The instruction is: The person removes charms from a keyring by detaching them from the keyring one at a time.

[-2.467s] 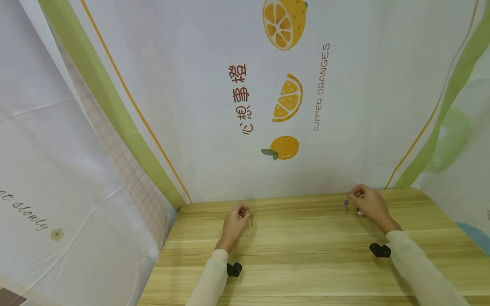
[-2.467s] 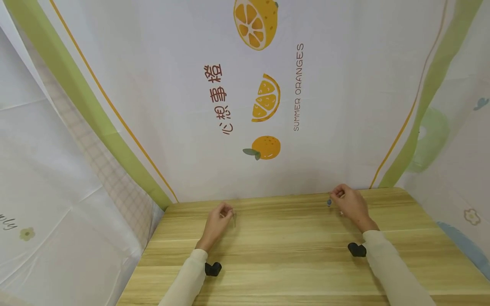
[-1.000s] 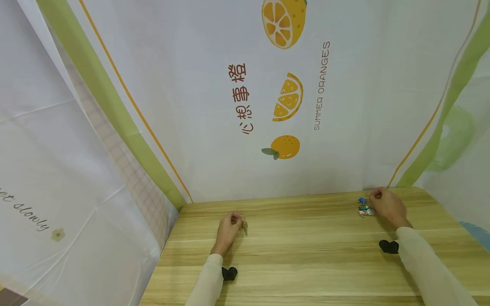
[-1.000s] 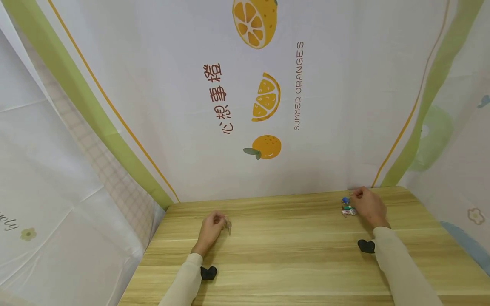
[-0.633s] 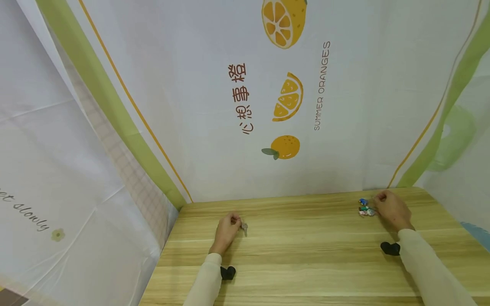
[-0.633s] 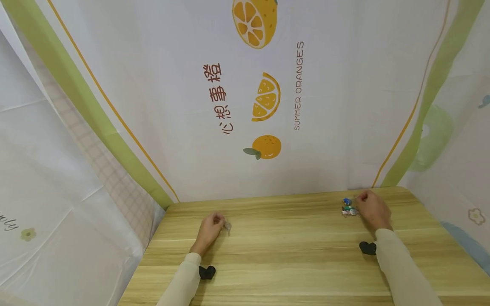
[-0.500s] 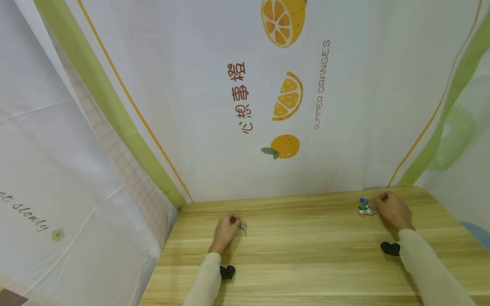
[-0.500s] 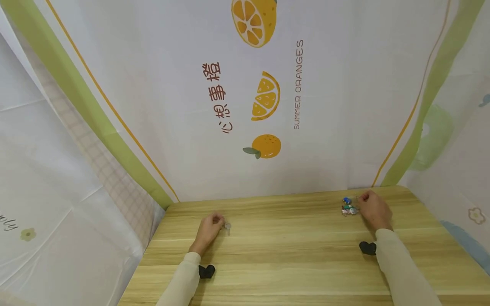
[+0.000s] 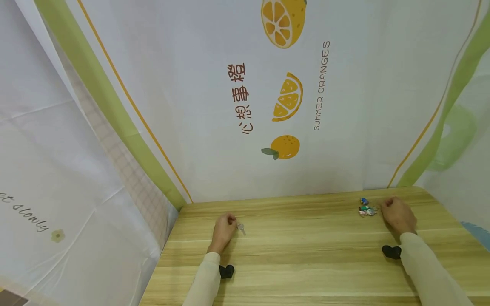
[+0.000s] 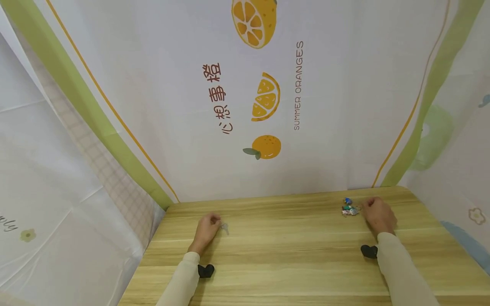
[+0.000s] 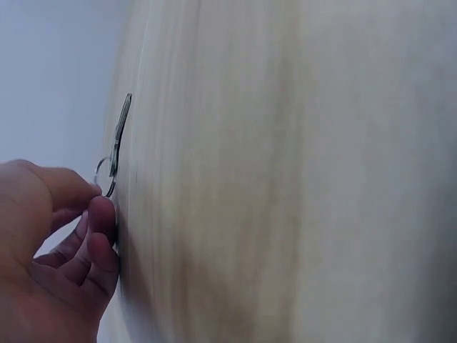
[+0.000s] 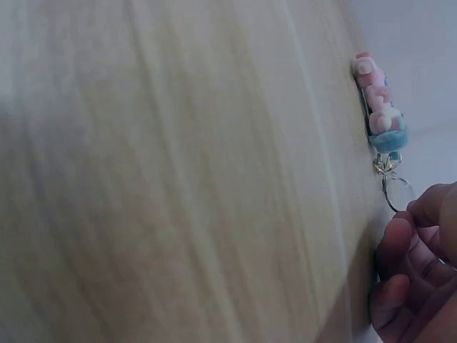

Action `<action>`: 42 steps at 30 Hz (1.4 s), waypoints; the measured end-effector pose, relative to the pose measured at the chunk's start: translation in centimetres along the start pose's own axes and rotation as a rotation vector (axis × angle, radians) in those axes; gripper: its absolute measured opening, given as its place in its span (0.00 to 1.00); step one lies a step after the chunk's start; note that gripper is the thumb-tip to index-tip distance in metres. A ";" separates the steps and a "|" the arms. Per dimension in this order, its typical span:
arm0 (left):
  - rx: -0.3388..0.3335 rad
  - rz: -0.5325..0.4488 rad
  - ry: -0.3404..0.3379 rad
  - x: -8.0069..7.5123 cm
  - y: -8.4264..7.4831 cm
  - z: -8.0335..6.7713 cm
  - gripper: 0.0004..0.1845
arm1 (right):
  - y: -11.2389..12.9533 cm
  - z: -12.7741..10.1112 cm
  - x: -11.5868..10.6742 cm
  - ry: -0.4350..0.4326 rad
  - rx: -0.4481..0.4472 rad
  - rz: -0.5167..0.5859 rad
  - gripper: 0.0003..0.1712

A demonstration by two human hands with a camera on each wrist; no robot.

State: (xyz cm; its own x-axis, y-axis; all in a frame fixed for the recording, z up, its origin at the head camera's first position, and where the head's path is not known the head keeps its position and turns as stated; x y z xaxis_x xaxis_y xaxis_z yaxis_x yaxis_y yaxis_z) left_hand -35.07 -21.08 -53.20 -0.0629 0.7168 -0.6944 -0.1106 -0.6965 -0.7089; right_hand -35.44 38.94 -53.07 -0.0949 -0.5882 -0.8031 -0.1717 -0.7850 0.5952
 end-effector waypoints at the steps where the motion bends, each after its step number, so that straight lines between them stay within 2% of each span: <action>1: 0.001 0.004 -0.009 -0.1 0.1 0.1 0.05 | 0.0 0.0 0.0 -0.003 0.003 0.002 0.25; 5: 0.015 0.011 -0.034 -0.3 0.2 0.2 0.05 | -0.1 0.0 0.0 -0.009 0.013 0.010 0.24; 20: 0.022 -0.007 -0.031 -0.4 0.0 0.2 0.06 | 0.4 -0.3 0.0 -0.024 0.047 0.044 0.25; 25: -0.011 -0.046 -0.016 -0.5 0.1 0.2 0.05 | 1.2 -0.4 0.1 -0.041 0.027 0.064 0.25; 28: -0.033 -0.065 -0.001 -0.5 0.0 0.0 0.05 | 1.9 -0.6 0.2 -0.066 -0.012 0.074 0.25; 34: -0.033 -0.077 0.028 -0.8 -0.6 -0.2 0.06 | 3.8 -0.5 0.3 -0.102 -0.134 0.049 0.23; 42: -0.017 -0.025 0.033 -1.6 -2.5 -0.5 0.12 | 7.6 -0.4 1.6 -0.118 -0.295 0.000 0.18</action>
State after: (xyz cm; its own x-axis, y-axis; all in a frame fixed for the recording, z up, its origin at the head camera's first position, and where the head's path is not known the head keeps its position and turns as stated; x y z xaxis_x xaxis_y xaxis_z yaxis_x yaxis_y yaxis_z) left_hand -34.23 -20.56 -50.39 -0.0273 0.7326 -0.6802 -0.0944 -0.6793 -0.7278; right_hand -36.48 31.93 -49.83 -0.2111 -0.5749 -0.7906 0.1182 -0.8179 0.5632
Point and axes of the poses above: each hand's wrist, its own z-axis towards the middle knuckle, its own x-axis out of the palm, y = z × x, the point moved 5 cm from there along z, towards the middle knuckle, and after that the axes turned 6 degrees about y, right-handed, at the moved point
